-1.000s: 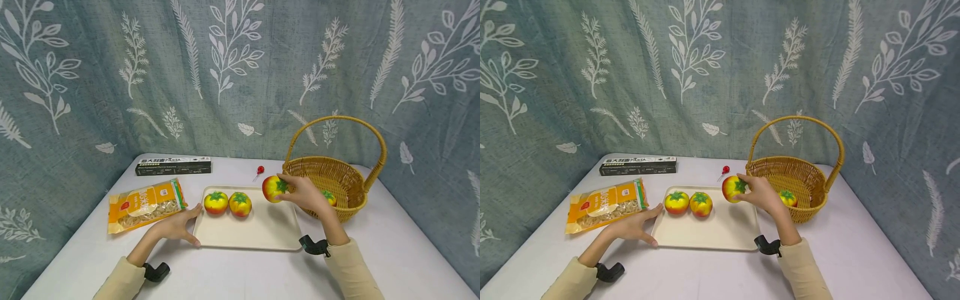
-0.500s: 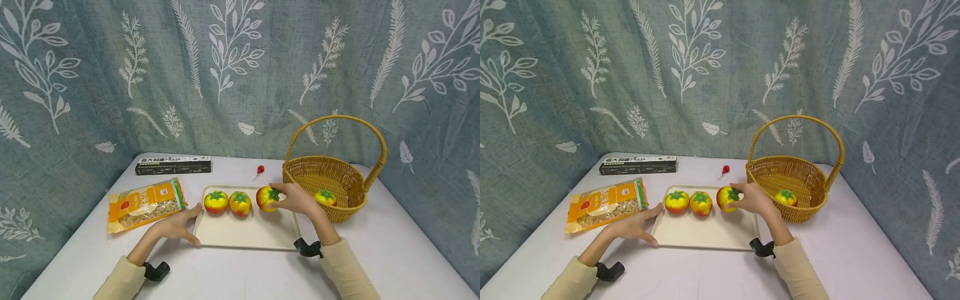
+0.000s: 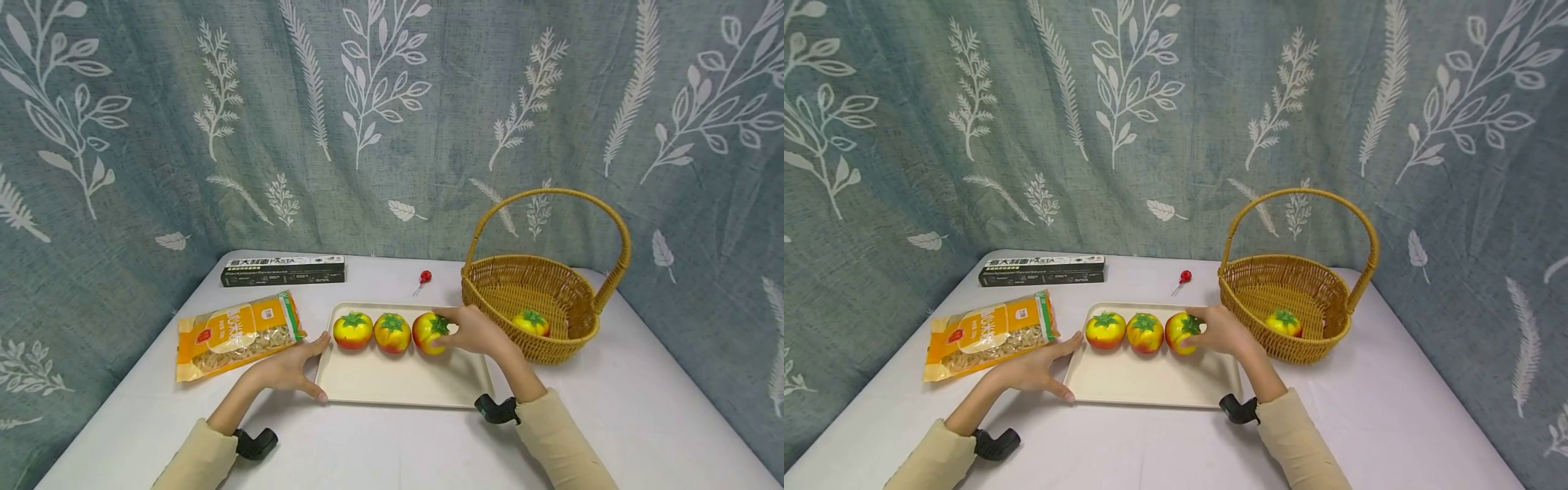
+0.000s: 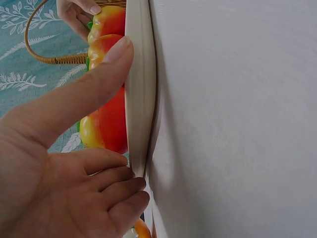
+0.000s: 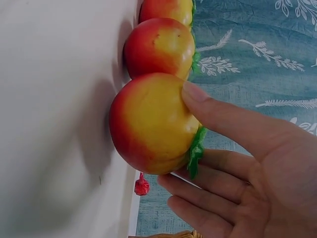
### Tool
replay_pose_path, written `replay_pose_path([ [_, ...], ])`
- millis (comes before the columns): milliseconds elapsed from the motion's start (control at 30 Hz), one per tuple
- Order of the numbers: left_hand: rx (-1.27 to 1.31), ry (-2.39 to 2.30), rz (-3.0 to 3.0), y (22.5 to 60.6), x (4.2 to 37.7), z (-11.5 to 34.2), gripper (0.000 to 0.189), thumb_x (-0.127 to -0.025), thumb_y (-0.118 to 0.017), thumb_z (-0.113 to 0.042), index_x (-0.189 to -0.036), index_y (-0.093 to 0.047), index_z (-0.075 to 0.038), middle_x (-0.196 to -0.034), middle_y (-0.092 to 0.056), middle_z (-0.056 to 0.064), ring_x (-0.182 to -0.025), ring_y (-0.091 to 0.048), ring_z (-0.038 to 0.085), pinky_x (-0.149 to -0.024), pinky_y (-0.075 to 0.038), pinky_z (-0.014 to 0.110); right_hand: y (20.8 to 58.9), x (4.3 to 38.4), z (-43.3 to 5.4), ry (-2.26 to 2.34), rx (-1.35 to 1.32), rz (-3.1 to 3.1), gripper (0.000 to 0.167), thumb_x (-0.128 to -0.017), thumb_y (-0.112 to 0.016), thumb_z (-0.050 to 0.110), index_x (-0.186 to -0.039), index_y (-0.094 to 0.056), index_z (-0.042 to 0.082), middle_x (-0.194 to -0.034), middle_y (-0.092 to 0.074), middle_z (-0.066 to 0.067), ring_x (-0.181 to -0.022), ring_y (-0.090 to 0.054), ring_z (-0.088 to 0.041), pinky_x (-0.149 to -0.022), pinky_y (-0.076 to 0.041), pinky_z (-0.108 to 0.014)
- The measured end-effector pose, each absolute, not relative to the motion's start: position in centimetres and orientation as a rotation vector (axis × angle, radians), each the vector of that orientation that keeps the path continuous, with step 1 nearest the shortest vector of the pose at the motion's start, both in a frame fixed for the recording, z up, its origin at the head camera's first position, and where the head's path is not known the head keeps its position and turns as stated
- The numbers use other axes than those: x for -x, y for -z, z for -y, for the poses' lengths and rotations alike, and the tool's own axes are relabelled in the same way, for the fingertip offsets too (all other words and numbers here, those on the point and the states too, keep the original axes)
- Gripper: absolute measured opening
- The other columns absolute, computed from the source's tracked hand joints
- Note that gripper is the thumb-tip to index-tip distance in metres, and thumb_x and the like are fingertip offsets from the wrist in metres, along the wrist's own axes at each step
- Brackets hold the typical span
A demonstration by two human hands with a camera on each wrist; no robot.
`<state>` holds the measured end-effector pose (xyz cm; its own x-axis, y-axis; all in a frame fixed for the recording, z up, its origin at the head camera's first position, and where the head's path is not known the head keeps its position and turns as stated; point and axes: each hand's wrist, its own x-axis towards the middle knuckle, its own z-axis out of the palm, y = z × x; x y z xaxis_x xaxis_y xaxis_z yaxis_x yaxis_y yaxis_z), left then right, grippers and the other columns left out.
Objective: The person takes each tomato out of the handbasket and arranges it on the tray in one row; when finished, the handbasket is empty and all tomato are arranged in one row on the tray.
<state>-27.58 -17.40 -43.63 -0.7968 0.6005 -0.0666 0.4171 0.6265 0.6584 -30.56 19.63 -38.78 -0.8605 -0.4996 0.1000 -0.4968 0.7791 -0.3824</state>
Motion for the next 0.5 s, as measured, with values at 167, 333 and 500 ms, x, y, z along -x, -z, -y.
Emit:
replay_pose_path([
  [167, -0.829, -0.933, -2.572, 43.58, 27.58, 17.37, 0.11, -0.069, -0.088, -0.027, -0.146, -0.021, 0.015, -0.153, -0.017, 0.03, -0.142, -0.018, 0.041, -0.114, -0.013, 0.054, 39.07, 30.57, -19.47, 0.65, 0.851, -2.935, 0.066, -0.081, -0.078, 0.032, -0.132, -0.056, -0.005, -0.126, -0.061, -0.022, -0.115, -0.058, -0.036, -0.095, -0.048, -0.047],
  [333, -0.829, -0.932, -2.575, 43.56, 27.58, 17.36, 0.11, -0.069, -0.088, -0.027, -0.146, -0.021, 0.015, -0.153, -0.017, 0.03, -0.142, -0.018, 0.041, -0.114, -0.013, 0.055, 39.17, 30.62, -19.44, 0.656, 0.838, -2.929, 0.067, -0.083, -0.076, 0.033, -0.133, -0.054, -0.005, -0.126, -0.06, -0.022, -0.114, -0.058, -0.038, -0.095, -0.047, -0.048],
  [500, -0.824, -0.938, -2.573, 43.57, 27.56, 17.35, 0.11, -0.069, -0.088, -0.028, -0.146, -0.021, 0.014, -0.153, -0.017, 0.029, -0.142, -0.018, 0.04, -0.114, -0.015, 0.054, 39.23, 30.67, -19.42, 0.653, 0.816, -2.94, 0.064, -0.084, -0.076, 0.03, -0.134, -0.054, -0.004, -0.126, -0.061, -0.022, -0.114, -0.058, -0.036, -0.094, -0.048, -0.047],
])
